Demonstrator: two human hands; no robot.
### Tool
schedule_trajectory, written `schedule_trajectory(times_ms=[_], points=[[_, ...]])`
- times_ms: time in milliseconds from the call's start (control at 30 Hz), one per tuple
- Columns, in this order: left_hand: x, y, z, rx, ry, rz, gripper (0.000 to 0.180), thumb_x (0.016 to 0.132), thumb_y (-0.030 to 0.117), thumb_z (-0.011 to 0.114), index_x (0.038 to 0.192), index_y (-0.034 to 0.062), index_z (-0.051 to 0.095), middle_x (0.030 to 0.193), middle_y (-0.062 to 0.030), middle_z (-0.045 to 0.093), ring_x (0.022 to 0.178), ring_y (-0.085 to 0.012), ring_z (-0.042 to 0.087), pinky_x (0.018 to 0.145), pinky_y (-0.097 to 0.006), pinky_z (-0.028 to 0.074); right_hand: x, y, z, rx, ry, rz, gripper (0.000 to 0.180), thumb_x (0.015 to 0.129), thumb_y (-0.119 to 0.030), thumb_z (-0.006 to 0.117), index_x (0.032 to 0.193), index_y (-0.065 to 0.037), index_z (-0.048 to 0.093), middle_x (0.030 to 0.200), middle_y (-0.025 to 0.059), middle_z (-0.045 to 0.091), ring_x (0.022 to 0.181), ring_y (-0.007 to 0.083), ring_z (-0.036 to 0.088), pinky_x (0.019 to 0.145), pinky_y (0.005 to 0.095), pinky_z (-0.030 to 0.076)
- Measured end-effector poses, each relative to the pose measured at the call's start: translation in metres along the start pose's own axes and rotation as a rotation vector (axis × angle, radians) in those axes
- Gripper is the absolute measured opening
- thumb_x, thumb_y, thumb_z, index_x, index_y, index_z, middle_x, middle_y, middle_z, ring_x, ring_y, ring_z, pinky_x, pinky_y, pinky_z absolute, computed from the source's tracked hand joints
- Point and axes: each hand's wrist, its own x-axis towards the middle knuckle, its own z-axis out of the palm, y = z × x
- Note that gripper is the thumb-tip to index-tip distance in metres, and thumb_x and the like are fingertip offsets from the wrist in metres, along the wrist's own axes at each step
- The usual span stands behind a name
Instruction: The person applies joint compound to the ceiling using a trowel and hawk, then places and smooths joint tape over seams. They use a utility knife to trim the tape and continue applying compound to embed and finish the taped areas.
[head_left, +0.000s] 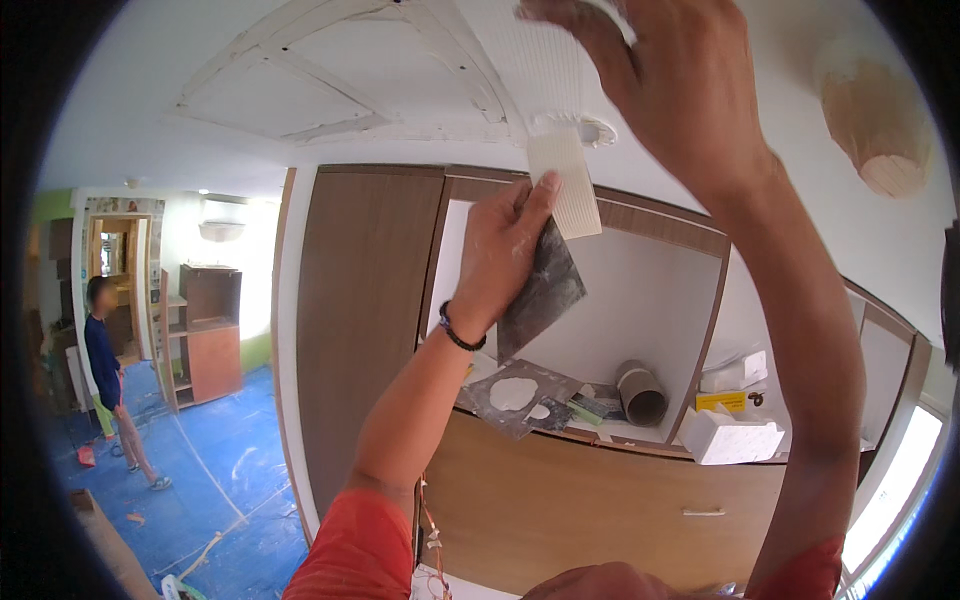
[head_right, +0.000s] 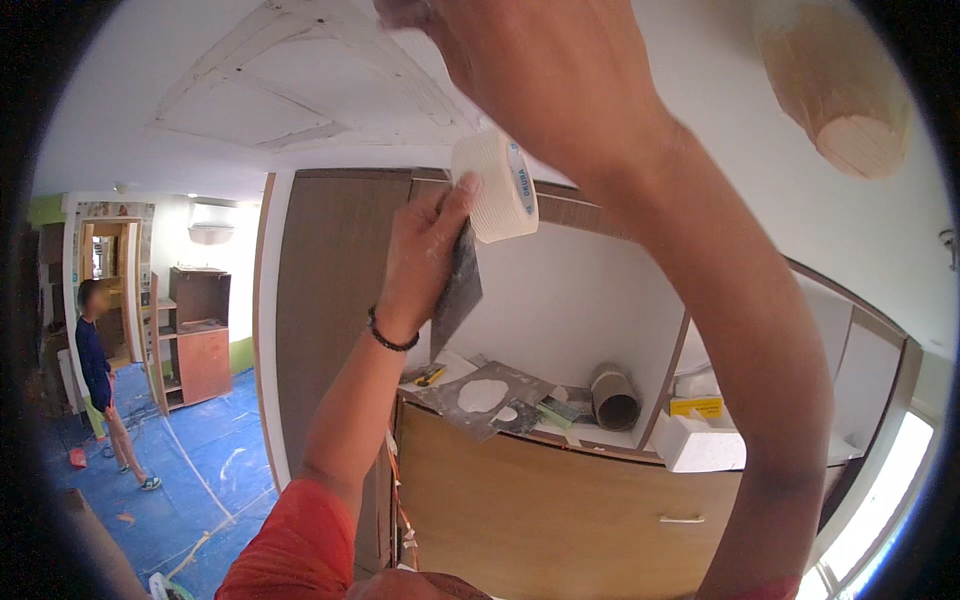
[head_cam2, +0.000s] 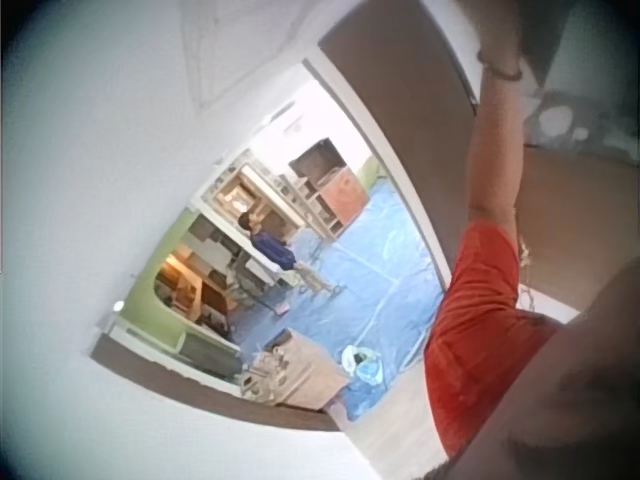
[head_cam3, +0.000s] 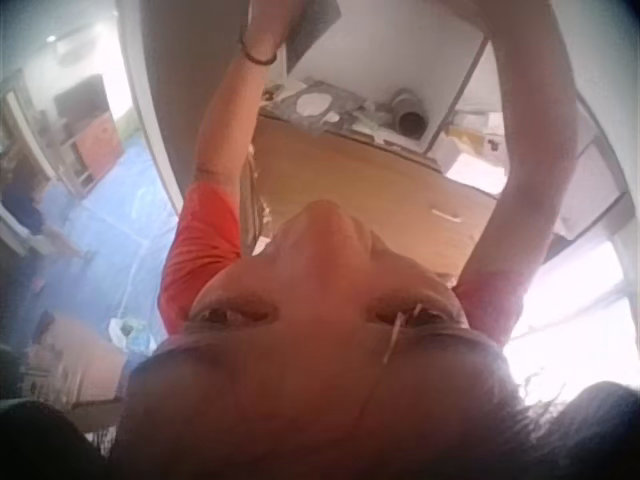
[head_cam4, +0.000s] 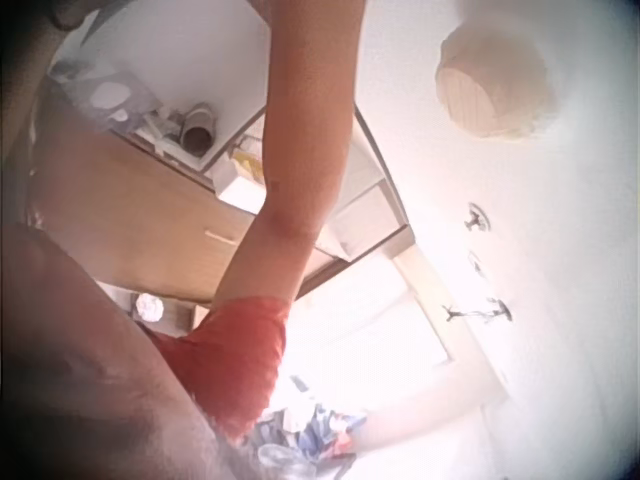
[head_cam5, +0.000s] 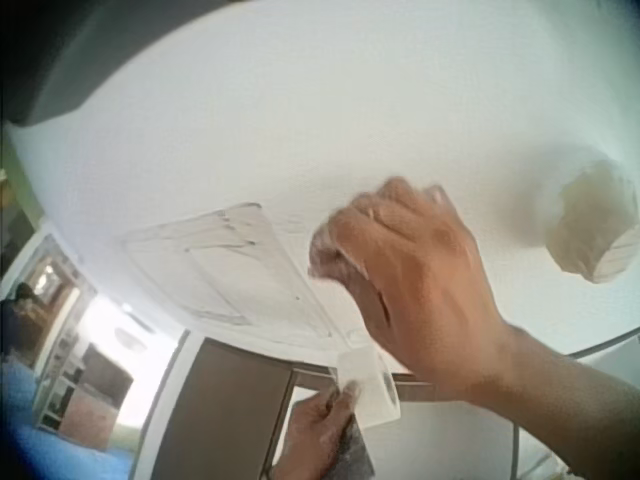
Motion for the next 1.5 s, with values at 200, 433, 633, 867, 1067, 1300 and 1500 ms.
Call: schedule_trajectory(times_ms=[200,433,633,867,1067,1300,1500], points=[[0.030,0.025,-0.020,0.010,0.043,0.064,0.060,0.100,0.052,0.064,0.071,-0.0005,0.058,0.060,0.0024,0.043,0.060,-0.0085,0.037,0.056,-0.028,0.035,0.049,0.014,0.034,-0.338,0.237,-0.241,0.012,0.077,-0.011,0.079,0.082,-0.014,0.069,0.084,-0.0022,0.068,0.085,0.0207,0.057,0.081,0.0380,0.037],[0.051,0.028,-0.052,-0.163,-0.178,-0.032,0.054,0.098,0.049,0.067,0.085,-0.0040,0.067,0.070,0.0000,0.056,0.066,-0.0087,0.047,0.063,-0.026,0.041,0.054,0.015,0.055,-0.468,0.303,-0.287,0.013,0.075,-0.017,0.083,0.082,-0.017,0.072,0.083,-0.0044,0.067,0.084,0.0198,0.054,0.085,0.0397,0.033],[0.059,0.031,-0.066,-0.167,-0.290,-0.095,0.056,0.097,0.045,0.070,0.112,-0.0088,0.074,0.087,-0.0052,0.073,0.075,-0.0085,0.060,0.072,-0.023,0.048,0.056,0.005,0.050,-0.602,0.182,-0.211,0.013,0.076,-0.017,0.084,0.082,-0.017,0.072,0.083,-0.0046,0.067,0.084,0.0194,0.055,0.085,0.0391,0.033],[0.064,0.029,-0.073,-0.194,-0.314,-0.068,0.053,0.098,0.047,0.068,0.091,-0.0055,0.073,0.069,-0.0027,0.064,0.061,-0.0085,0.054,0.061,-0.026,0.045,0.058,0.002,0.054,-0.529,0.261,-0.251,0.012,0.078,-0.018,0.083,0.082,-0.016,0.072,0.084,-0.0034,0.067,0.084,0.0200,0.055,0.085,0.0390,0.034],[0.065,0.029,-0.078,-0.117,-0.350,-0.091,0.054,0.097,0.047,0.068,0.098,-0.0065,0.075,0.075,-0.0037,0.067,0.065,-0.0080,0.057,0.063,-0.024,0.047,0.052,-0.004,0.049,-0.577,0.131,-0.131,0.011,0.080,-0.018,0.083,0.082,-0.016,0.072,0.085,-0.0034,0.068,0.086,0.0202,0.055,0.086,0.0400,0.034],[0.065,0.024,-0.071,-0.132,-0.338,-0.092,0.055,0.099,0.047,0.066,0.076,-0.0032,0.067,0.062,0.0006,0.056,0.056,-0.0082,0.048,0.057,-0.029,0.042,0.046,-0.001,0.052,-0.571,0.145,-0.125,0.012,0.078,-0.018,0.084,0.081,-0.016,0.072,0.085,-0.0033,0.069,0.087,0.0200,0.055,0.087,0.0400,0.034],[0.067,0.022,-0.070,-0.193,-0.340,-0.077,0.054,0.098,0.046,0.067,0.075,-0.0027,0.067,0.062,0.0009,0.055,0.056,-0.0082,0.047,0.055,-0.028,0.042,0.052,0.004,0.059,-0.564,0.275,-0.161,0.012,0.078,-0.018,0.083,0.081,-0.017,0.072,0.088,-0.0046,0.068,0.087,0.0193,0.056,0.088,0.0399,0.033]])
